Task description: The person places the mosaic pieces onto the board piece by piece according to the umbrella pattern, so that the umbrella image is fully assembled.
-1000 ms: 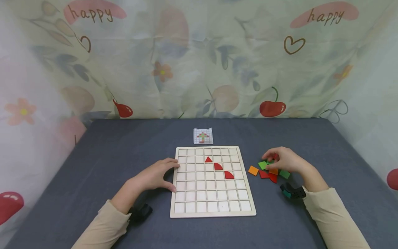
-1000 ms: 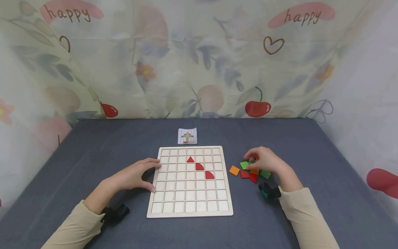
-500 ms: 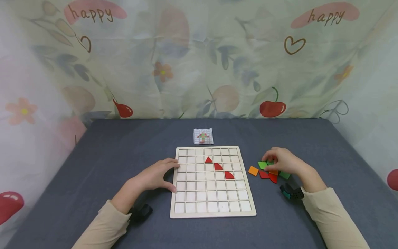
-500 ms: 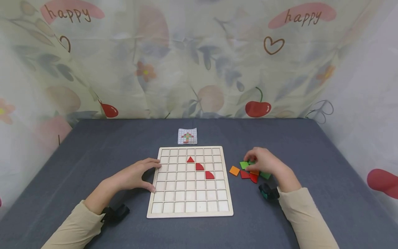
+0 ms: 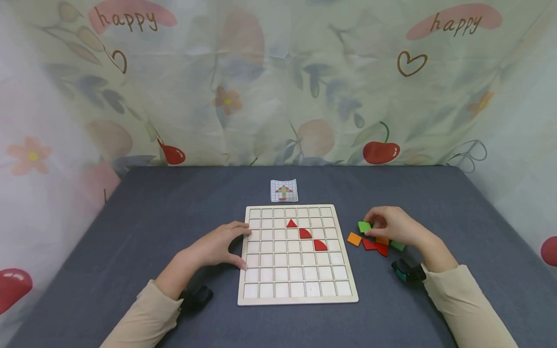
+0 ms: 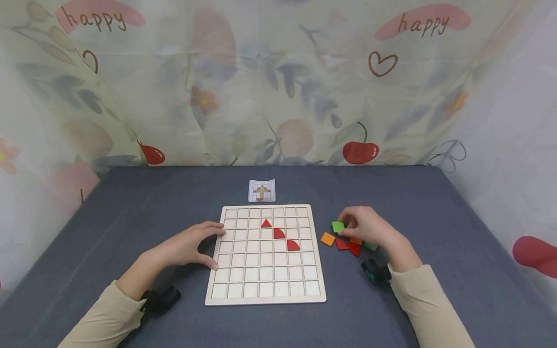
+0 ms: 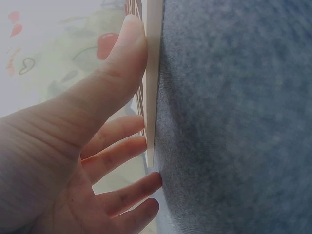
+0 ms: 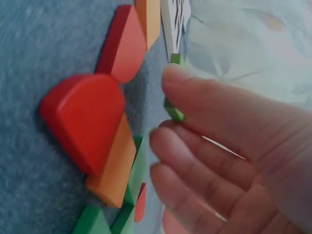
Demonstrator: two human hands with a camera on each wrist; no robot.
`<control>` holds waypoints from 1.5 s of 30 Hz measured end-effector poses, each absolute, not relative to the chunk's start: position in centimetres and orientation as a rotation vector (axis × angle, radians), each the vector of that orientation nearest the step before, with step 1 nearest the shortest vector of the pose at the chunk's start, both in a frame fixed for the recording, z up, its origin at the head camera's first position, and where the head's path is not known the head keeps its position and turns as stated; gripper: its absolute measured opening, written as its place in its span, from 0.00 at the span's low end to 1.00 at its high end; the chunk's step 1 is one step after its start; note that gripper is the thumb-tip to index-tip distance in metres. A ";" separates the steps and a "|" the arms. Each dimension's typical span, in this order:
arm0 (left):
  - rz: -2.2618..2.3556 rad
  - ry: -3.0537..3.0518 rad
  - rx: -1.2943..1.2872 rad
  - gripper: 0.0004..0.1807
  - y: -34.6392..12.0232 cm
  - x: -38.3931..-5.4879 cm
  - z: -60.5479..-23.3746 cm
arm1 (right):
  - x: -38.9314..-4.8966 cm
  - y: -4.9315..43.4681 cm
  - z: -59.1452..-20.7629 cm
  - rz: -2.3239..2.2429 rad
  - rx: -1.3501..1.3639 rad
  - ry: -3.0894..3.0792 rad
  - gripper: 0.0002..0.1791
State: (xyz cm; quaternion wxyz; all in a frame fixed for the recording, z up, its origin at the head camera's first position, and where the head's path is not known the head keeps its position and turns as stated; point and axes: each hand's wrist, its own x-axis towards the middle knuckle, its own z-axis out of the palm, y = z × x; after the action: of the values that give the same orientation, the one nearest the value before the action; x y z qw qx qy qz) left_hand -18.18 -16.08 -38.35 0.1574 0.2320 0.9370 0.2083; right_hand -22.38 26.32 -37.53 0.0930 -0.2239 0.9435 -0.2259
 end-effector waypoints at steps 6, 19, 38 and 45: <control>0.595 2.680 0.671 0.45 -16.1 -18.2 -38.4 | -21.8 25.5 -37.0 -0.759 -0.680 2.803 0.14; 0.594 2.680 0.685 0.44 -16.1 -18.2 -38.4 | -21.1 23.8 -36.8 -0.851 -0.680 2.819 0.14; 0.591 2.682 0.693 0.44 -16.2 -18.3 -38.4 | -20.2 20.8 -36.6 -0.950 -0.838 2.772 0.15; 0.590 2.683 0.696 0.44 -16.2 -18.3 -38.3 | -19.8 19.5 -36.6 -0.938 -0.827 2.783 0.16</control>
State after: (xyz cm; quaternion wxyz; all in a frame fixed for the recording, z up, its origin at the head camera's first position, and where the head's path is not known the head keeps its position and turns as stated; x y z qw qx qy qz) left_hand -18.29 -16.19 -38.35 0.1534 0.2428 0.9355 0.2058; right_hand -19.83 19.47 -36.64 0.0454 -0.2707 0.9112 -0.3073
